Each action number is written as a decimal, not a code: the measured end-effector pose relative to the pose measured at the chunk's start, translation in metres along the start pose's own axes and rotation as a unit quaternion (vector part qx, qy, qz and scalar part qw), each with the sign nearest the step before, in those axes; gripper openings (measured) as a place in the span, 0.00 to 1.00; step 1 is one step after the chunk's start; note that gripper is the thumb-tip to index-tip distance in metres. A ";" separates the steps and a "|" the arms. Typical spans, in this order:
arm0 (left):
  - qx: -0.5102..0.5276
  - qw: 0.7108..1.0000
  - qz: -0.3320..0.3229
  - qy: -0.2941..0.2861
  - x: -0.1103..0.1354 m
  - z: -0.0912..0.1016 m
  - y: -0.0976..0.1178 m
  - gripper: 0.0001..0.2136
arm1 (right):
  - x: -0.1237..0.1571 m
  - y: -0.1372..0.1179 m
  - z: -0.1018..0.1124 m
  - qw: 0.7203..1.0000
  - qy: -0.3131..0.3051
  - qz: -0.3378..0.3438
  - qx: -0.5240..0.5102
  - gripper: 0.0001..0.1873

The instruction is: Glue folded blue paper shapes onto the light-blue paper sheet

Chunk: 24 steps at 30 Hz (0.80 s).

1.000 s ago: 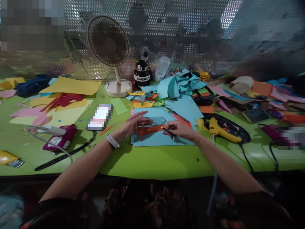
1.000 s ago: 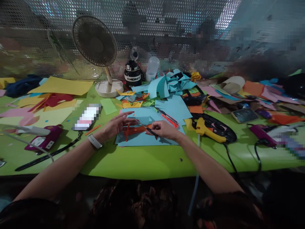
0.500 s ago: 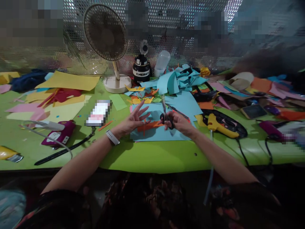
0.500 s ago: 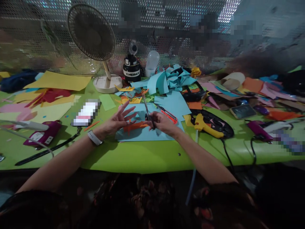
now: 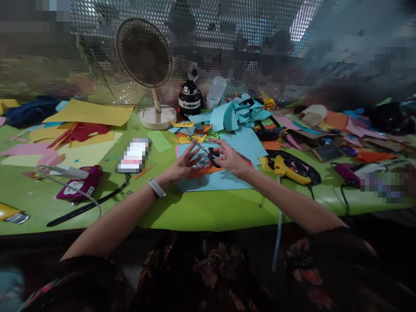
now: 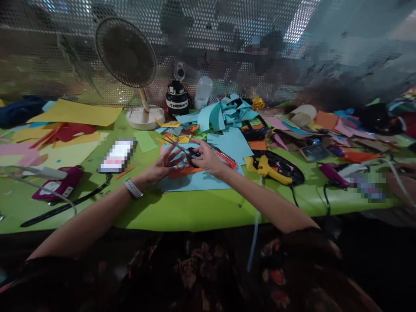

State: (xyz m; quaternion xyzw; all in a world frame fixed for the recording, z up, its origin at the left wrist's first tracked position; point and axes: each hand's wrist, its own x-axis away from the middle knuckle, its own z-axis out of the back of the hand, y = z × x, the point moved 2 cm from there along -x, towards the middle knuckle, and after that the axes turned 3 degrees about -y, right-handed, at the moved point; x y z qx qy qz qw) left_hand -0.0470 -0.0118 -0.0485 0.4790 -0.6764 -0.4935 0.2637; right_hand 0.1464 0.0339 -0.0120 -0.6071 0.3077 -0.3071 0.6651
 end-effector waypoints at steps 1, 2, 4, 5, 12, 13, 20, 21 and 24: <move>0.001 1.000 -0.002 -0.001 0.000 0.000 0.000 0.48 | -0.002 0.001 -0.002 1.000 0.005 0.003 0.016 0.43; 0.002 1.000 -0.006 -0.003 0.000 0.000 0.000 0.48 | -0.003 0.002 -0.004 1.000 0.006 0.003 0.030 0.43; 0.001 1.000 -0.012 -0.004 -0.001 0.001 0.000 0.48 | -0.005 0.006 -0.002 0.999 -0.001 -0.004 0.047 0.43; 0.000 1.000 -0.014 -0.002 -0.001 0.002 0.000 0.48 | -0.005 0.009 0.000 0.999 -0.004 -0.007 0.049 0.42; 0.003 1.000 -0.013 -0.004 -0.002 0.007 -0.003 0.51 | 0.004 0.013 0.026 0.995 0.052 -0.006 0.089 0.42; 0.003 1.000 -0.013 -0.006 -0.002 0.007 -0.003 0.51 | 0.005 0.012 0.028 0.993 0.049 -0.008 0.102 0.41; 0.002 1.000 -0.007 0.002 -0.002 0.006 -0.001 0.51 | 0.006 0.008 0.022 0.997 0.020 -0.010 0.078 0.38; 0.005 1.000 -0.009 0.004 -0.002 0.006 0.000 0.51 | 0.005 0.009 0.021 0.997 0.019 -0.014 0.070 0.38; 0.004 1.000 -0.010 0.009 -0.002 0.005 0.002 0.51 | 0.004 0.007 0.019 0.997 0.015 -0.029 0.064 0.37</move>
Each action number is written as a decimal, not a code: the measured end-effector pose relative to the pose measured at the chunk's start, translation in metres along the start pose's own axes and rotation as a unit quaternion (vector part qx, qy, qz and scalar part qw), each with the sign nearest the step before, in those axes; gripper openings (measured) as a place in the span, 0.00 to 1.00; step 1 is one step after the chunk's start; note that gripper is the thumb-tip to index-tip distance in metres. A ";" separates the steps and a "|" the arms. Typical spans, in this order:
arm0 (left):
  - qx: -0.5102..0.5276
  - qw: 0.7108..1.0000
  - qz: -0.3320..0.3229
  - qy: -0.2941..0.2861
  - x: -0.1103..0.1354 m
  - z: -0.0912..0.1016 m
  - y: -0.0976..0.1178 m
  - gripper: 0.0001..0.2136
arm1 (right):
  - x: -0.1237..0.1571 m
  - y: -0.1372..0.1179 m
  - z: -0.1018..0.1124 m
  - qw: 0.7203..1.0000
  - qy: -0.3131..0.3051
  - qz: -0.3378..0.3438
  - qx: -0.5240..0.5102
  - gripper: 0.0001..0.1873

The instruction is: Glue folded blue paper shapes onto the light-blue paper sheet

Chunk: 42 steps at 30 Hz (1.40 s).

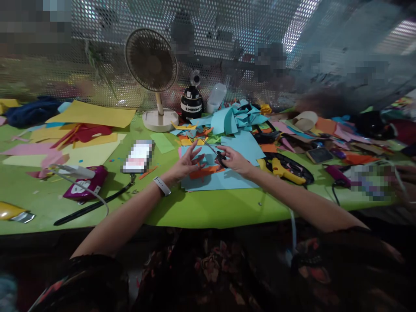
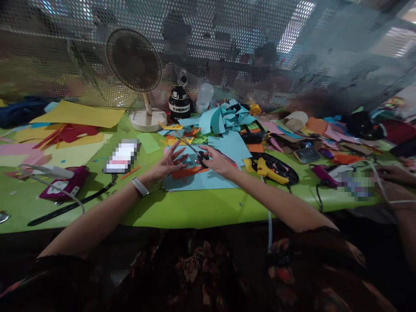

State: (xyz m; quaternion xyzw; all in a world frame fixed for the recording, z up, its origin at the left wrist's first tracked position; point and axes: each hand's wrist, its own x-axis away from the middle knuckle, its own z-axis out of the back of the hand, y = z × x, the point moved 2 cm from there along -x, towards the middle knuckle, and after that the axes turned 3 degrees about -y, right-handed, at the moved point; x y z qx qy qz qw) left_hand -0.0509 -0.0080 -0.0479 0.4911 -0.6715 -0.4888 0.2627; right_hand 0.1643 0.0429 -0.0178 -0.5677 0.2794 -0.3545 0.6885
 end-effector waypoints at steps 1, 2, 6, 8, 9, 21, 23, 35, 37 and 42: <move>-0.002 1.000 0.000 0.002 0.000 0.000 0.000 0.51 | 0.001 -0.003 0.002 1.000 0.004 0.004 -0.001 0.37; -0.004 1.000 0.000 0.003 0.000 0.000 0.001 0.51 | 0.004 -0.006 0.006 1.000 0.015 0.014 -0.002 0.36; -0.009 1.000 -0.002 0.006 0.000 0.001 0.000 0.51 | 0.019 -0.023 0.028 0.991 0.114 0.075 0.007 0.35; -0.011 1.000 -0.003 0.002 0.000 0.001 0.000 0.50 | 0.027 -0.029 0.039 0.979 0.172 0.106 0.018 0.35; -0.012 1.000 -0.004 -0.002 0.000 0.002 0.000 0.50 | 0.030 -0.031 0.044 0.973 0.197 0.121 0.025 0.35; -0.033 0.999 -0.026 -0.003 0.000 0.001 0.002 0.52 | 0.075 -0.056 0.109 0.845 0.411 0.296 0.173 0.29; -0.037 0.999 -0.024 -0.003 0.000 0.001 0.002 0.51 | 0.080 -0.054 0.108 0.840 0.417 0.281 0.205 0.31; -0.039 0.998 -0.043 0.019 -0.009 0.010 0.007 0.49 | 0.011 -0.047 0.086 0.923 0.316 0.192 0.106 0.35; -0.050 0.998 -0.036 0.021 -0.017 0.008 0.014 0.49 | -0.016 -0.042 0.077 0.936 0.303 0.170 0.058 0.35; -0.076 0.996 -0.045 -0.011 -0.053 -0.009 0.030 0.47 | -0.062 -0.030 0.060 0.940 0.290 0.157 -0.080 0.36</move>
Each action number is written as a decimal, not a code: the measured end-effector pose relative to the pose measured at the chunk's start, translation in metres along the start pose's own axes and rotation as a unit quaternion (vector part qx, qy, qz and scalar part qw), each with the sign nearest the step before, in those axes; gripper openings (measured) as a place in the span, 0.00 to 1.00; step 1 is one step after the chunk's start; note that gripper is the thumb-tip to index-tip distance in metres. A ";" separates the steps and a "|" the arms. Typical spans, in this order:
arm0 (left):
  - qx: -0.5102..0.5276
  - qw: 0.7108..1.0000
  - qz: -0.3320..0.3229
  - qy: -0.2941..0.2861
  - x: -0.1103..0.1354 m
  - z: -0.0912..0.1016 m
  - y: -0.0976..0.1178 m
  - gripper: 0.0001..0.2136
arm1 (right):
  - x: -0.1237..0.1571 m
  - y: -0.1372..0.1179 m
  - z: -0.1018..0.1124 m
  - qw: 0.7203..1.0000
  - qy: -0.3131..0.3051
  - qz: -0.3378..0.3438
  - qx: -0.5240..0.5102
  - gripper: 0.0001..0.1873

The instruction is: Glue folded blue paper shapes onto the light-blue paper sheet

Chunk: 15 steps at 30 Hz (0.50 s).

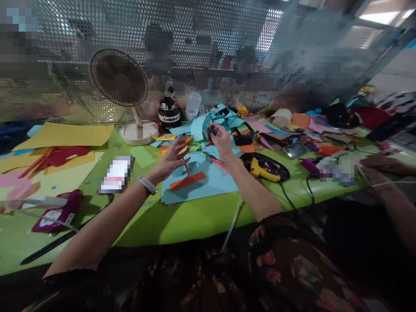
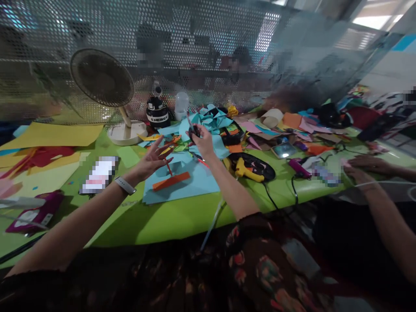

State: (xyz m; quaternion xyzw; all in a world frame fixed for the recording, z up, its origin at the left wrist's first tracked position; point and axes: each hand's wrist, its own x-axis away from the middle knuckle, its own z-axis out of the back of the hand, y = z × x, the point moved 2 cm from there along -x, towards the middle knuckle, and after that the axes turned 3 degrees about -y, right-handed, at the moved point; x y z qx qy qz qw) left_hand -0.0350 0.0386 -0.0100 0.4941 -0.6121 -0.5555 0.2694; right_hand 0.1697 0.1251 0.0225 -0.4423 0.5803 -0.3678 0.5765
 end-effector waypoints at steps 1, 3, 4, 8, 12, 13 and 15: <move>0.000 1.000 -0.006 -0.006 -0.007 -0.004 0.001 0.47 | -0.003 0.004 -0.004 1.000 -0.001 -0.005 -0.020 0.36; 0.007 1.000 -0.015 -0.008 -0.016 -0.009 0.001 0.46 | -0.009 0.010 -0.009 0.999 -0.008 -0.014 -0.050 0.35; 0.011 1.000 -0.015 -0.008 -0.018 -0.009 0.000 0.46 | -0.011 0.014 -0.012 0.998 -0.016 -0.019 -0.059 0.35; 0.021 1.000 0.006 0.016 -0.016 0.002 -0.005 0.44 | -0.006 0.030 -0.023 0.993 -0.072 -0.045 -0.077 0.32; 0.033 0.998 0.019 0.047 -0.014 0.013 -0.005 0.46 | 0.013 0.045 -0.032 0.979 -0.160 -0.102 -0.078 0.32; 0.035 0.998 0.027 0.045 -0.014 0.013 -0.006 0.46 | 0.018 0.047 -0.033 0.976 -0.170 -0.110 -0.078 0.32; 0.038 0.998 0.042 0.035 -0.014 0.010 -0.006 0.48 | 0.026 0.047 -0.033 0.974 -0.175 -0.118 -0.082 0.32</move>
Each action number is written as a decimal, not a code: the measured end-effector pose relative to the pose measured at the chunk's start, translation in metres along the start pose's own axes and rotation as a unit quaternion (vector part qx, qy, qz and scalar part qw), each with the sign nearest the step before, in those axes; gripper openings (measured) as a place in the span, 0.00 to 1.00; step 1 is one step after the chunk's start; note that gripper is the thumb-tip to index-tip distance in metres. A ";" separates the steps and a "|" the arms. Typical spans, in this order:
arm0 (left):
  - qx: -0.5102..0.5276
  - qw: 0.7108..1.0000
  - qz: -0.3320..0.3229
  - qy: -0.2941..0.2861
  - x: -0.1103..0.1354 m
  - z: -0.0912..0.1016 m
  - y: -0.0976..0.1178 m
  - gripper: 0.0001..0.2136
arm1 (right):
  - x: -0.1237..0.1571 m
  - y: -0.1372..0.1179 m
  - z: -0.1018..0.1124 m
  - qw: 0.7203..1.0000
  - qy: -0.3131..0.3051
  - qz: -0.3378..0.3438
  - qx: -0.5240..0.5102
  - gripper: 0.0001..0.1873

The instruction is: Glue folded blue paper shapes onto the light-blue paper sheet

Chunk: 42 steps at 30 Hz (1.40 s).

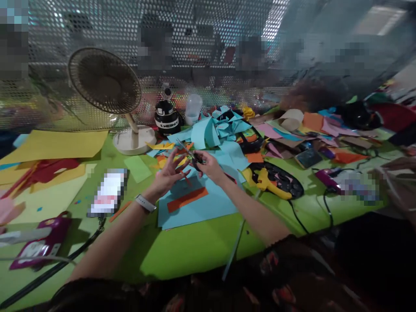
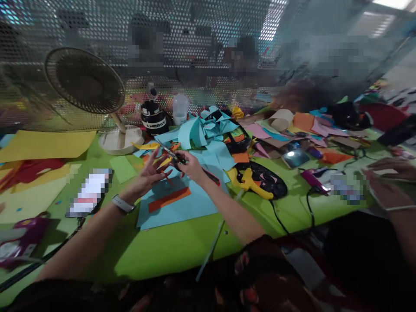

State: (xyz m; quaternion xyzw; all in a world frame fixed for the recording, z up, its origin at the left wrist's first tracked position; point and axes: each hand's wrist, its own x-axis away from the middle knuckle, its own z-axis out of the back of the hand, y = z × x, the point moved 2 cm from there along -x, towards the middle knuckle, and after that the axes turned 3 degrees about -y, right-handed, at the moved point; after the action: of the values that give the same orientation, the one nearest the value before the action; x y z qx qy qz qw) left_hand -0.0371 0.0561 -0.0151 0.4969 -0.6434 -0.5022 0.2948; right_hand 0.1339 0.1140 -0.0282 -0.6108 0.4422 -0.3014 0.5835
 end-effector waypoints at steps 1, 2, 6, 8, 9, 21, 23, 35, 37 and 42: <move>-0.001 1.000 0.007 -0.008 0.000 -0.003 0.000 0.50 | 0.003 -0.001 -0.002 1.000 -0.006 -0.002 -0.001 0.32; -0.005 1.000 0.009 -0.017 0.001 -0.005 0.000 0.51 | 0.006 -0.002 -0.004 1.000 -0.015 -0.005 0.000 0.31; -0.032 0.998 -0.004 -0.054 0.004 -0.014 0.003 0.54 | 0.015 -0.013 -0.015 0.998 -0.058 -0.014 0.031 0.34; -0.044 0.997 -0.008 -0.070 0.004 -0.014 0.004 0.55 | 0.019 -0.018 -0.019 0.996 -0.066 -0.020 0.051 0.37; -0.051 0.996 -0.009 -0.076 0.004 -0.013 0.004 0.55 | 0.020 -0.020 -0.021 0.996 -0.069 -0.025 0.056 0.39; -0.073 0.993 0.018 -0.091 0.001 -0.006 0.006 0.55 | 0.019 -0.019 -0.018 0.994 -0.071 -0.033 0.079 0.39; -0.065 0.992 0.018 -0.108 0.001 -0.003 0.005 0.54 | 0.018 -0.023 -0.016 0.995 -0.054 -0.026 0.080 0.38; -0.002 1.000 0.017 0.014 0.003 -0.001 -0.012 0.48 | 0.015 -0.021 -0.020 0.998 -0.019 -0.056 0.023 0.29; 0.006 1.000 0.014 0.019 0.004 -0.004 -0.011 0.47 | 0.014 -0.020 -0.018 0.997 -0.033 -0.062 0.034 0.29; -0.003 0.999 -0.016 0.042 0.006 -0.002 -0.010 0.45 | 0.011 -0.016 -0.010 0.997 -0.047 -0.051 0.040 0.33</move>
State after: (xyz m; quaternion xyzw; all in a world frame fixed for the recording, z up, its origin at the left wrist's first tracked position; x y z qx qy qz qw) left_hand -0.0337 0.0497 -0.0241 0.5271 -0.6207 -0.4874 0.3153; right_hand 0.1326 0.0983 -0.0126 -0.6220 0.3700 -0.3191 0.6118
